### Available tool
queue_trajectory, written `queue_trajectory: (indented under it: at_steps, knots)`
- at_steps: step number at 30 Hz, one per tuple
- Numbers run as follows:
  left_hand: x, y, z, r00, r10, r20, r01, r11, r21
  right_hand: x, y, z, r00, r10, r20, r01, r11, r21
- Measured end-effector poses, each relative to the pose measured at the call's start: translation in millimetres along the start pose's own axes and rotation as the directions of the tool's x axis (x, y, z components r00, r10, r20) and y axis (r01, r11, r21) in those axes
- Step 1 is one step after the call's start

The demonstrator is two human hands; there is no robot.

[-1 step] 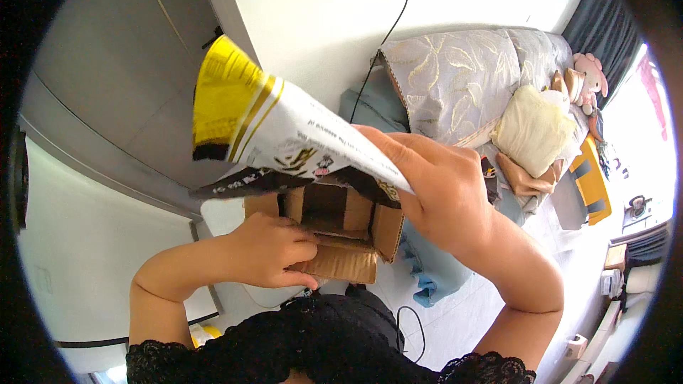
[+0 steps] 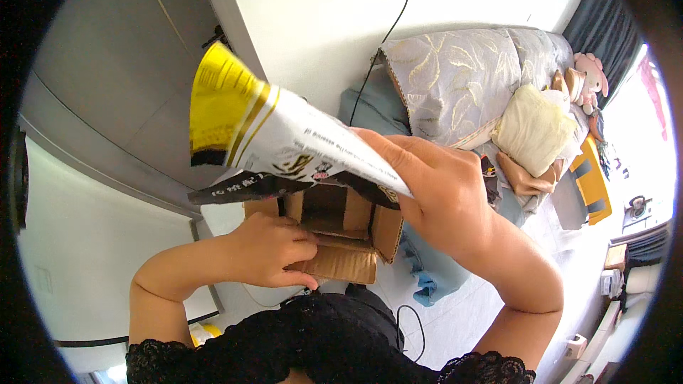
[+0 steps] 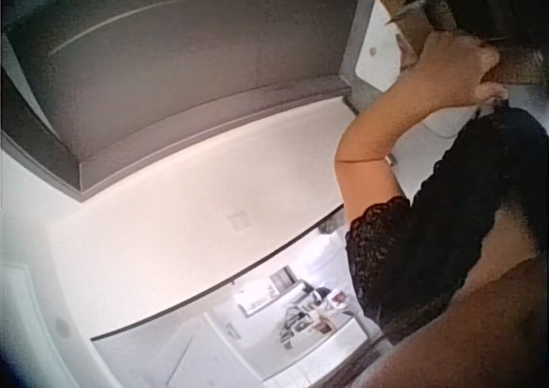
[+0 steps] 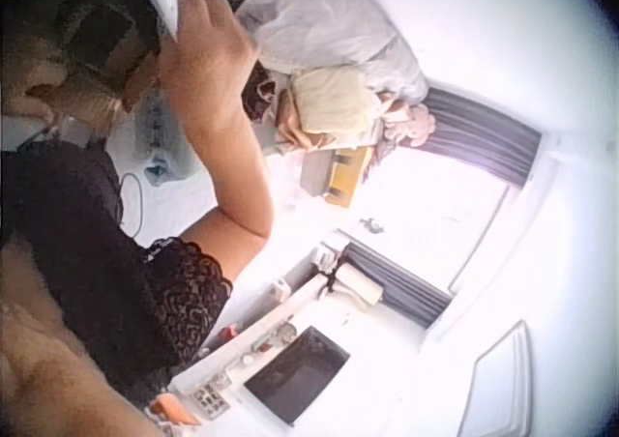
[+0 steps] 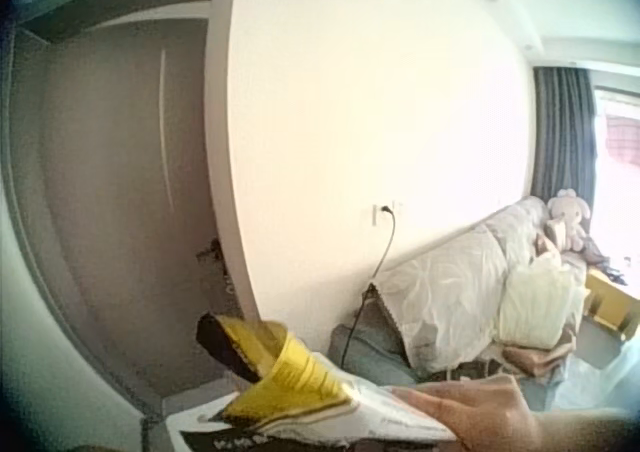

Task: The person wipes a white plastic stand with a cloth, then washes the cloth in the kitchen sink. They return to the living area, move a box of snacks, and wipe the top and sides of a portable air cooler. The person opens the cooler to reveal ice packs, then closes it and continues wiping.

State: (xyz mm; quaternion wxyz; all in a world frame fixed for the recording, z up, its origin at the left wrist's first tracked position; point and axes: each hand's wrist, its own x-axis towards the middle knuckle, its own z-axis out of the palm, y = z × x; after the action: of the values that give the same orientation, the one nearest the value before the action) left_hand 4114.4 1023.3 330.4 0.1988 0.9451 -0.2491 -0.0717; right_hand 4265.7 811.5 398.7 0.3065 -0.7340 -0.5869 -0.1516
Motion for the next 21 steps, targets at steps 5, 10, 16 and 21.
queue_trajectory:
  at_steps: [5, 10, 16, 21]
  knots:
    - [16.4, -16.9, -6.0, 0.980, -0.159, -0.119, 0.141, 0.978, -0.151, -3.6, 11.8, 13.5, 1.000, -0.003, -0.026, 0.004, 1.000, 0.026]
    - [21.7, -55.5, -48.3, 0.919, -0.382, 0.097, 0.378, 0.924, 0.053, 6.9, 31.8, 27.7, 0.988, 0.154, 0.002, -0.153, 0.983, 0.100]
    - [39.5, -75.0, -57.3, 0.850, -0.432, 0.302, 0.347, 0.890, 0.296, 3.4, 39.7, 41.3, 0.989, 0.145, 0.035, -0.147, 0.987, 0.071]
    - [21.5, -79.8, -35.3, 0.972, -0.233, 0.022, 0.180, 0.805, 0.565, 0.2, 29.7, 40.9, 0.993, 0.082, 0.089, -0.088, 0.994, 0.058]
